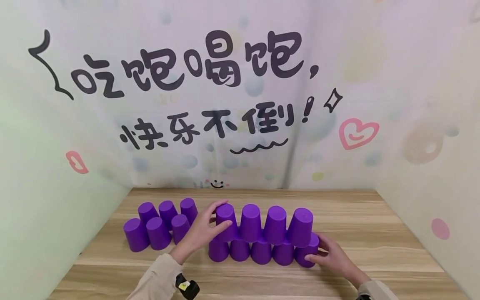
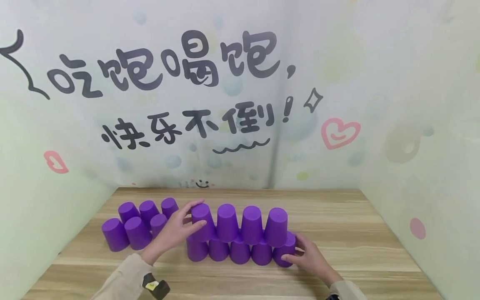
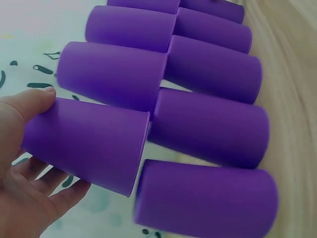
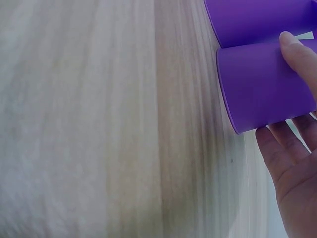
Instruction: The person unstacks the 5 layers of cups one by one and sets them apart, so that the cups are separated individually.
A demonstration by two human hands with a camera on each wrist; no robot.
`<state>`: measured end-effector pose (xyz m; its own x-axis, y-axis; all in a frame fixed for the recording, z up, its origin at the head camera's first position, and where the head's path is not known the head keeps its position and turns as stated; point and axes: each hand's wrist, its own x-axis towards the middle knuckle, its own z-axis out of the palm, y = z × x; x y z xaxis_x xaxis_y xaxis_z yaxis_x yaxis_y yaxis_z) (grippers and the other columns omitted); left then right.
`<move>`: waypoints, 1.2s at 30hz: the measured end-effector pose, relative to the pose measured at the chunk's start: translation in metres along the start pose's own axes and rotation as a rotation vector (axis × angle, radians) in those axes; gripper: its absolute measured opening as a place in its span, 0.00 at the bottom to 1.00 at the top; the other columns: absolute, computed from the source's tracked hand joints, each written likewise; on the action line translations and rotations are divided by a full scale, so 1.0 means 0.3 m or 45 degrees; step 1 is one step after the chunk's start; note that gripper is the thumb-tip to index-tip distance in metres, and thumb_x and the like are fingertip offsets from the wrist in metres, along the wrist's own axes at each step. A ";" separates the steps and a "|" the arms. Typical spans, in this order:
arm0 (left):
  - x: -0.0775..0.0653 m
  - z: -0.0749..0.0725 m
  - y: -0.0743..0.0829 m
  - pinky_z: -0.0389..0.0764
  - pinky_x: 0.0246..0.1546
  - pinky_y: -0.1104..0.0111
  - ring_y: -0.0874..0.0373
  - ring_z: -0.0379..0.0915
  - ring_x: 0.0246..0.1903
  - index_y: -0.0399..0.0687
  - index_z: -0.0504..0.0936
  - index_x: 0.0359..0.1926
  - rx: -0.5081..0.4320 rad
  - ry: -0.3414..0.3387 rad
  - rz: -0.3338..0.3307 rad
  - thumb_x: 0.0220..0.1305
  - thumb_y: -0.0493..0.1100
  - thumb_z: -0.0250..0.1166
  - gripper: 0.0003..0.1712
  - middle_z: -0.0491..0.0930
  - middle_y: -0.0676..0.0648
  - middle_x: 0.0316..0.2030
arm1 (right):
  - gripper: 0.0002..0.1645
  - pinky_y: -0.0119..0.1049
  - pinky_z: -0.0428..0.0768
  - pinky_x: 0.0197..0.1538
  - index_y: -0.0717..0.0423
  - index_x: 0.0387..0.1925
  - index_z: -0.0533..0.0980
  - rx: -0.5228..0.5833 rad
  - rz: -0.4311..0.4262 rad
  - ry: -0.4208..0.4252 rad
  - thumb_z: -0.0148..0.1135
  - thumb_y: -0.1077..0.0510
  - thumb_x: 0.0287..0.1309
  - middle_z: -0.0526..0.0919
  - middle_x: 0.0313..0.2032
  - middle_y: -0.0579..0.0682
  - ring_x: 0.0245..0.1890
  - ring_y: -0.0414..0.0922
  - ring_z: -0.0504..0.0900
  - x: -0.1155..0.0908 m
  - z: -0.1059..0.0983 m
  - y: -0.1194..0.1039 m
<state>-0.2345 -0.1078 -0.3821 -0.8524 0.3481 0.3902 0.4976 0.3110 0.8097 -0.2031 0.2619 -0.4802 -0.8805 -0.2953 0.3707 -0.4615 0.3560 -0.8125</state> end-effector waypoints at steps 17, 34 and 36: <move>-0.111 -0.357 0.051 0.76 0.42 0.68 0.54 0.73 0.44 0.43 0.64 0.59 0.323 0.296 0.002 0.55 0.37 0.62 0.30 0.73 0.36 0.47 | 0.31 0.34 0.79 0.40 0.71 0.49 0.66 0.001 0.010 -0.014 0.67 0.66 0.42 0.76 0.42 0.44 0.41 0.31 0.75 0.001 -0.004 -0.009; -0.375 -0.604 -0.224 0.65 0.34 0.92 0.81 0.60 0.39 0.44 0.64 0.60 0.520 0.673 -0.278 0.51 0.42 0.66 0.35 0.69 0.41 0.51 | 0.31 0.33 0.79 0.40 0.73 0.49 0.66 0.026 -0.016 -0.017 0.67 0.67 0.41 0.74 0.42 0.36 0.41 0.31 0.75 0.000 -0.001 -0.005; -0.415 -0.649 -0.388 0.67 0.34 0.91 0.79 0.61 0.40 0.53 0.63 0.62 0.537 0.686 -0.319 0.50 0.46 0.67 0.37 0.69 0.47 0.52 | 0.31 0.33 0.79 0.40 0.73 0.49 0.65 0.030 -0.018 -0.020 0.67 0.67 0.42 0.74 0.42 0.35 0.41 0.31 0.75 0.001 -0.001 -0.005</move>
<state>-0.2176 -0.3597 -0.4395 -0.8555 -0.2281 0.4649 0.2041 0.6766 0.7075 -0.2026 0.2616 -0.4786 -0.8721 -0.3140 0.3753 -0.4710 0.3306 -0.8179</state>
